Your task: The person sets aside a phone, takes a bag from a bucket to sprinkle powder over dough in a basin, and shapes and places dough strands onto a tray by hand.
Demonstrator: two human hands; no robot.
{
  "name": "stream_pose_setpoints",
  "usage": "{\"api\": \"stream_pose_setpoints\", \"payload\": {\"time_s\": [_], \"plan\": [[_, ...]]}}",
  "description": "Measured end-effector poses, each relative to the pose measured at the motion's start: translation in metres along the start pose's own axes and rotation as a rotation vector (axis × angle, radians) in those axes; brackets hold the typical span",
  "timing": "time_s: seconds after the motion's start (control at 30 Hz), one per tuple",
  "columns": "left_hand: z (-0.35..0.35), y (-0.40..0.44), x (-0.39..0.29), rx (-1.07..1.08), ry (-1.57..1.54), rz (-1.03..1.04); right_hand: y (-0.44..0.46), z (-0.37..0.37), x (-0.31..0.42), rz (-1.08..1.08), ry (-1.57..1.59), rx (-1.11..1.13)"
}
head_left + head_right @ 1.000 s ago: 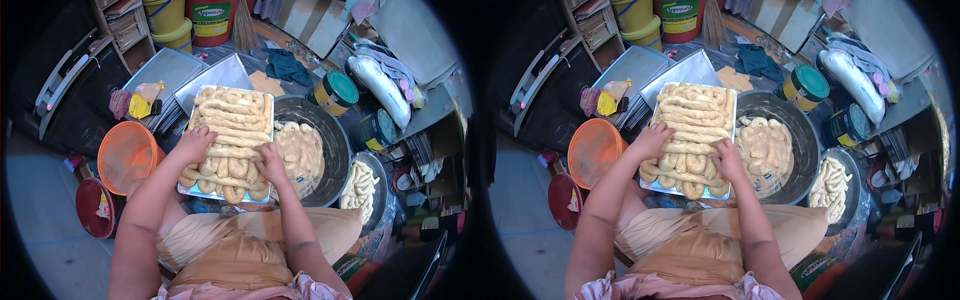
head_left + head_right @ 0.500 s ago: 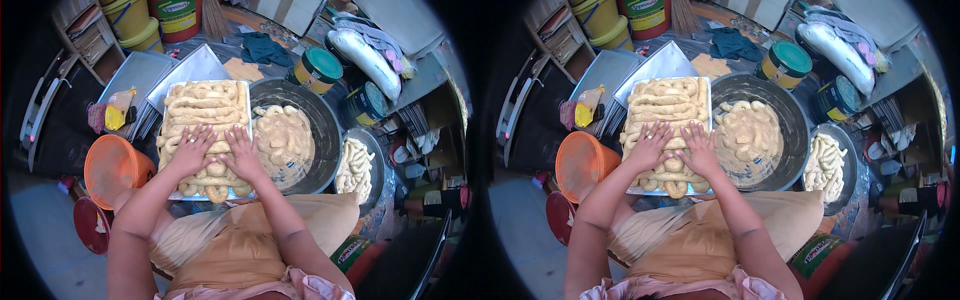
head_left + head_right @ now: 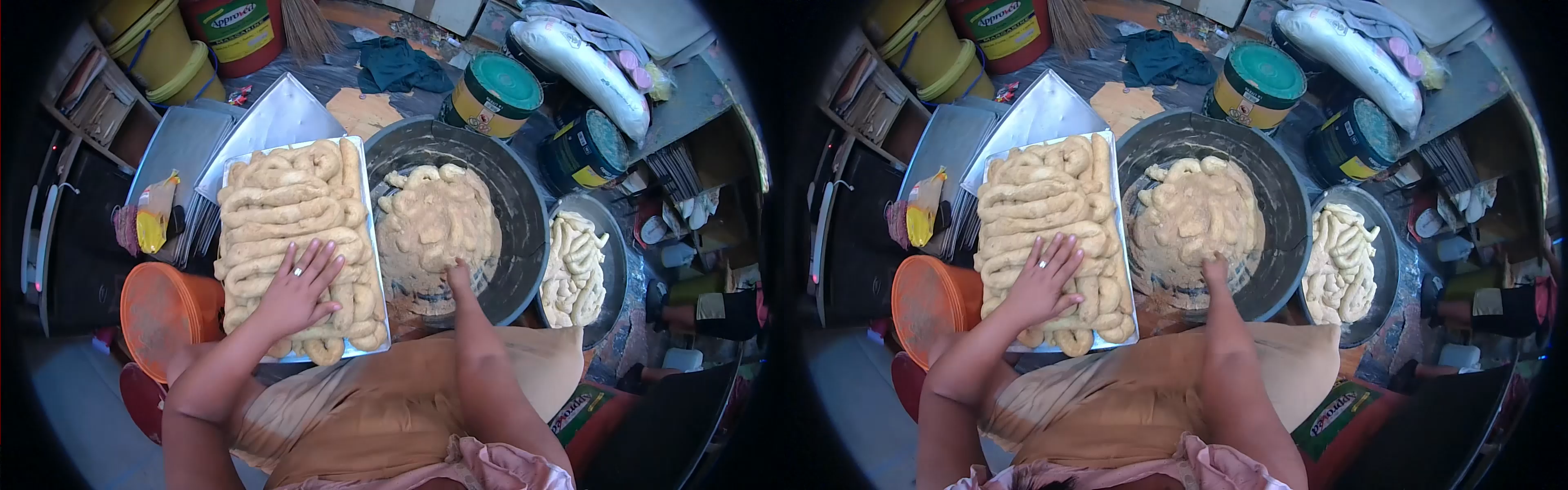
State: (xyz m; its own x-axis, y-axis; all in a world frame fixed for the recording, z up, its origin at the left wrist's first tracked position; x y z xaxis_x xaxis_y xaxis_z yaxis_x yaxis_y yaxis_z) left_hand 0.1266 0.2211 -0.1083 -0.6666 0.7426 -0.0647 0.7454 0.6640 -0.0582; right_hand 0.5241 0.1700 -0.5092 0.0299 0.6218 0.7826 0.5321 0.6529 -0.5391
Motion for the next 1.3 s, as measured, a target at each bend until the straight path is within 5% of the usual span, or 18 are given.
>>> {"api": "stream_pose_setpoints", "payload": {"time_s": [0.13,0.3,0.57,0.77,0.87,0.97,1.0,1.13,1.3], "plan": [[0.001,-0.001,-0.002,0.105,0.029,0.042,0.024,-0.073,0.0,0.053,-0.523,-0.283],[0.0,0.006,0.001,0.219,-0.071,0.049,0.08,-0.102,0.086,-0.052,-0.557,-0.281],[0.007,0.009,0.009,0.293,-0.131,0.043,0.189,-0.044,0.194,-0.393,-0.569,-0.192],[0.008,0.01,0.012,0.317,-0.118,0.062,0.152,-0.017,0.225,-0.167,-0.739,-0.273],[0.008,0.01,0.013,0.313,-0.126,0.056,0.166,-0.021,0.208,0.122,-0.99,-0.054],[0.006,0.01,0.013,0.318,-0.135,0.058,0.164,-0.024,0.214,0.079,-1.067,0.034],[0.005,0.01,0.013,0.319,-0.138,0.057,0.153,-0.022,0.228,-0.141,-1.109,-0.065],[0.002,0.012,0.012,0.298,-0.147,0.061,0.189,-0.031,0.198,-0.05,-0.133,0.308],[0.0,0.011,0.009,0.264,-0.162,0.05,0.108,-0.018,0.293,-0.072,-0.049,0.393]]}}
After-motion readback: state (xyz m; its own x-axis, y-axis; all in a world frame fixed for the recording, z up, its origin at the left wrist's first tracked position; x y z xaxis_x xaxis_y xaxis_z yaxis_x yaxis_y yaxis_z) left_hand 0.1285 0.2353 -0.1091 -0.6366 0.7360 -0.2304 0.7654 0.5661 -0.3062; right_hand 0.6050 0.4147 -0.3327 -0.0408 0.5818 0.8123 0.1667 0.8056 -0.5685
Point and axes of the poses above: each hand's wrist, its own y-axis towards the middle knuckle, its own z-axis out of the palm, x = y × z, the point moved 8 cm from there along y, towards the middle knuckle, and after that the axes turned 7 degrees about y, right-handed, at the moved point
